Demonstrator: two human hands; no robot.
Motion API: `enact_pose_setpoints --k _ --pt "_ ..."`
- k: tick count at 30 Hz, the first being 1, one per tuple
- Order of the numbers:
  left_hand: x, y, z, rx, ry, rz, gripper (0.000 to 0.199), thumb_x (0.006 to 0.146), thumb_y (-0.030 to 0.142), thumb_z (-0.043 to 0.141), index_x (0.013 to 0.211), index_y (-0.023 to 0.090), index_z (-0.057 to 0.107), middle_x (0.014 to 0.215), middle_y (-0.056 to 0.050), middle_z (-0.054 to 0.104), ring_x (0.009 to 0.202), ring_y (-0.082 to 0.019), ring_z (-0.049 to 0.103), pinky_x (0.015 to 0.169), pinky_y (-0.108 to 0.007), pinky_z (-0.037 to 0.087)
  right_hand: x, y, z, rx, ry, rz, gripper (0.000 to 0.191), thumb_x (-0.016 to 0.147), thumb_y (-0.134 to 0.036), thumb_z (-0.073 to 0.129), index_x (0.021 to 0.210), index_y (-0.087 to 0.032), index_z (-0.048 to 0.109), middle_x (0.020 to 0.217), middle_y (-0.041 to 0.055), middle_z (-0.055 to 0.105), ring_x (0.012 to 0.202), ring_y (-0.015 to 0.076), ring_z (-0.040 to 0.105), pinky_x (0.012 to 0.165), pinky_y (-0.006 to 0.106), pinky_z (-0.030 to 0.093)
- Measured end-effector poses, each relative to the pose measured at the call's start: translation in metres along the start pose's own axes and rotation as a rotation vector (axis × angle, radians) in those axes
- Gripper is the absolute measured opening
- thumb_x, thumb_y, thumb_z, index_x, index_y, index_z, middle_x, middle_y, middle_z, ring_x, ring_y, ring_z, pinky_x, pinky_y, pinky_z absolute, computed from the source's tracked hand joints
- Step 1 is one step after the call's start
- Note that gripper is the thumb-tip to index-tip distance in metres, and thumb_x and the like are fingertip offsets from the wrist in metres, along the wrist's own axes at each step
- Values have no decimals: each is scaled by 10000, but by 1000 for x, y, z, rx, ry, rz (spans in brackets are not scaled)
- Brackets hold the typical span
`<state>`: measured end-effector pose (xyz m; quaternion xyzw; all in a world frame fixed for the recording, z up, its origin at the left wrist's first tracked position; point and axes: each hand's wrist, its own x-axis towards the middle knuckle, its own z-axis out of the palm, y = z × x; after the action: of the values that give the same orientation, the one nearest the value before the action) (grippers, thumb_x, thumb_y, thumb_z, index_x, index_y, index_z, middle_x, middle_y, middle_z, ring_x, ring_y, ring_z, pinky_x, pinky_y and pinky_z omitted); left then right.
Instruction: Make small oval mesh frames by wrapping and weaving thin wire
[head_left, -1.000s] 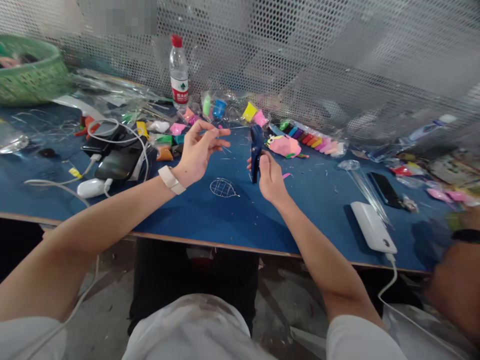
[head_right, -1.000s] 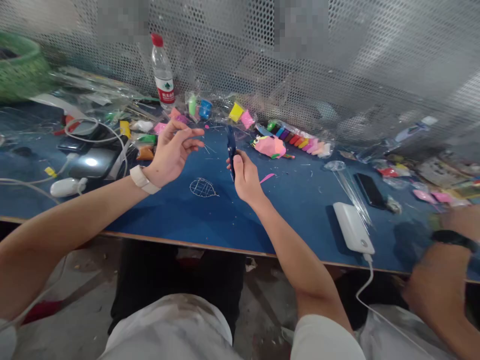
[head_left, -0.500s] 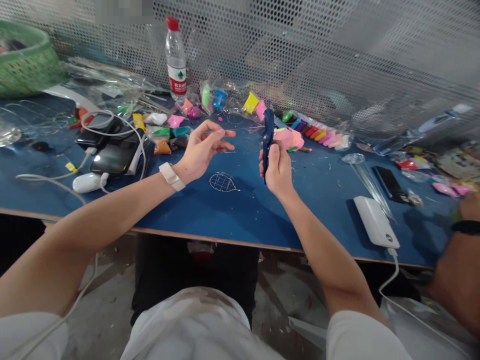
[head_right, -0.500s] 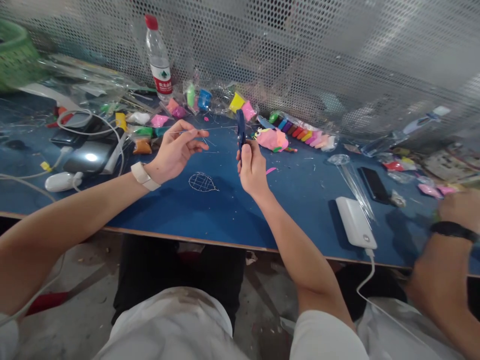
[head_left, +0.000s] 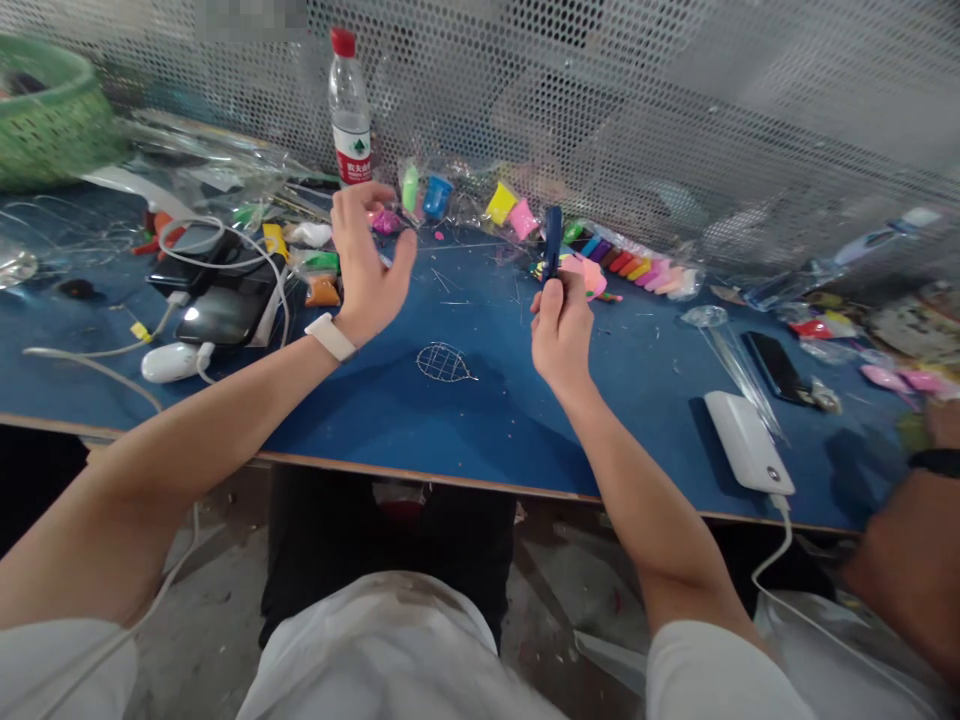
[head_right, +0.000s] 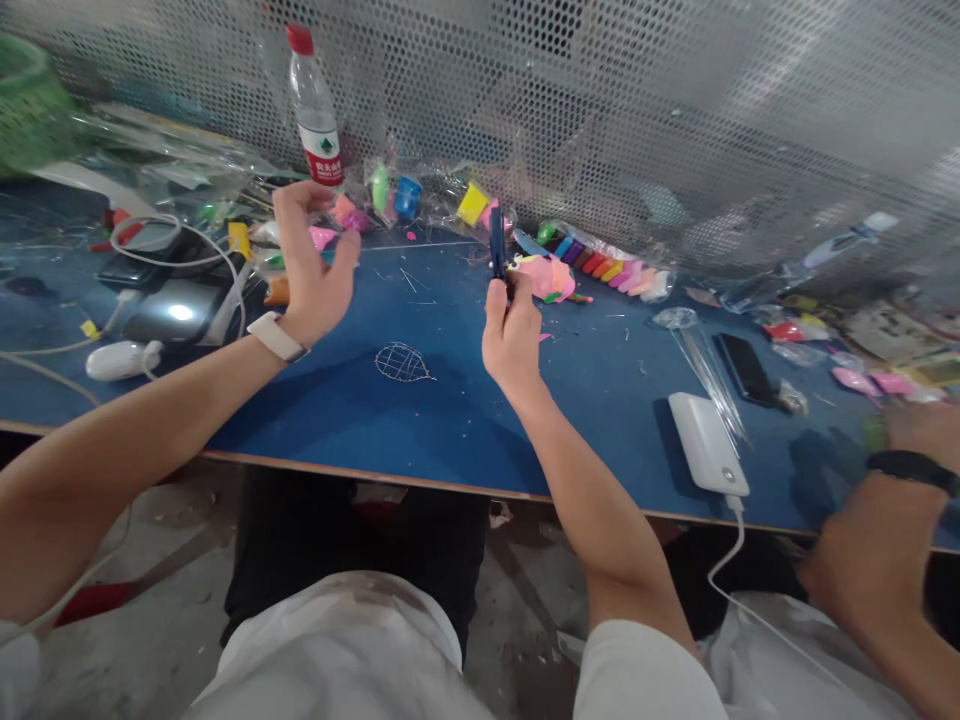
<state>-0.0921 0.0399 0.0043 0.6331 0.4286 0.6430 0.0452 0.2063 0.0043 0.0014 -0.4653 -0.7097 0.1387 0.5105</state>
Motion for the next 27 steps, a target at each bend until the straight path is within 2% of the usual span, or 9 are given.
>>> enact_pose_setpoints --k 2,4,6,8,12,15,20,24,27 --pt "-5 11 -2 251 -161 275 338 1180 510 585 1483 360 590 1581 -89 650 1517 -325 506 1389 -695 331 -1 -2 1 -109 72 -63 696 1171 -880 314 1233 -260 625 850 28 674 690 231 645 698 404 517" --pt "-14 28 4 338 -322 389 416 1186 352 498 1587 324 607 1594 -121 687 1570 -361 545 1420 -742 294 -4 -8 3 -162 75 -115 691 1178 -865 322 1262 -254 634 879 53 717 755 269 705 755 437 560" --pt "-24 44 13 350 -408 378 490 1190 314 476 1661 247 594 1640 -164 682 1590 -385 585 1403 -720 369 -8 -14 5 -174 24 -149 661 1195 -828 326 1298 -253 636 943 80 762 823 290 751 795 451 589" --pt "-30 55 19 385 -403 348 485 1197 288 481 1659 223 612 1618 -190 706 1586 -400 611 1379 -696 420 -12 -19 8 -179 -33 -168 638 1207 -800 331 1324 -254 642 1002 97 790 865 295 774 813 449 600" --pt "-27 58 16 416 -387 289 338 1226 270 461 1368 239 766 1266 -149 834 1418 -391 714 1283 -692 484 -17 -23 11 -190 -131 -183 647 1206 -791 347 1377 -250 658 1007 94 806 846 292 761 791 439 580" --pt "-21 54 8 327 -424 253 319 1225 311 496 1154 254 802 994 -82 830 1244 -343 758 1244 -649 500 -16 -25 11 -173 -179 -174 660 1197 -810 346 1353 -257 669 959 78 795 803 274 729 795 432 567" --pt "-10 57 3 122 -523 140 228 1082 268 625 998 271 836 838 -45 803 946 -299 764 1196 -630 518 -12 -34 5 -123 -242 -96 593 1206 -785 373 1263 -279 676 884 44 746 743 238 668 760 401 513" --pt "17 55 -10 -33 -704 39 124 977 337 788 941 242 859 864 -48 815 893 -286 778 1071 -527 614 -12 -44 2 -32 -317 -45 600 1199 -796 413 1235 -267 694 827 11 693 684 198 636 680 365 486" --pt "42 45 -25 -176 -819 -56 326 1065 518 767 1011 212 864 943 -93 858 910 -277 770 1029 -521 656 -14 -51 1 152 -390 44 637 1173 -839 458 1202 -256 710 789 -15 659 572 148 580 564 335 449"
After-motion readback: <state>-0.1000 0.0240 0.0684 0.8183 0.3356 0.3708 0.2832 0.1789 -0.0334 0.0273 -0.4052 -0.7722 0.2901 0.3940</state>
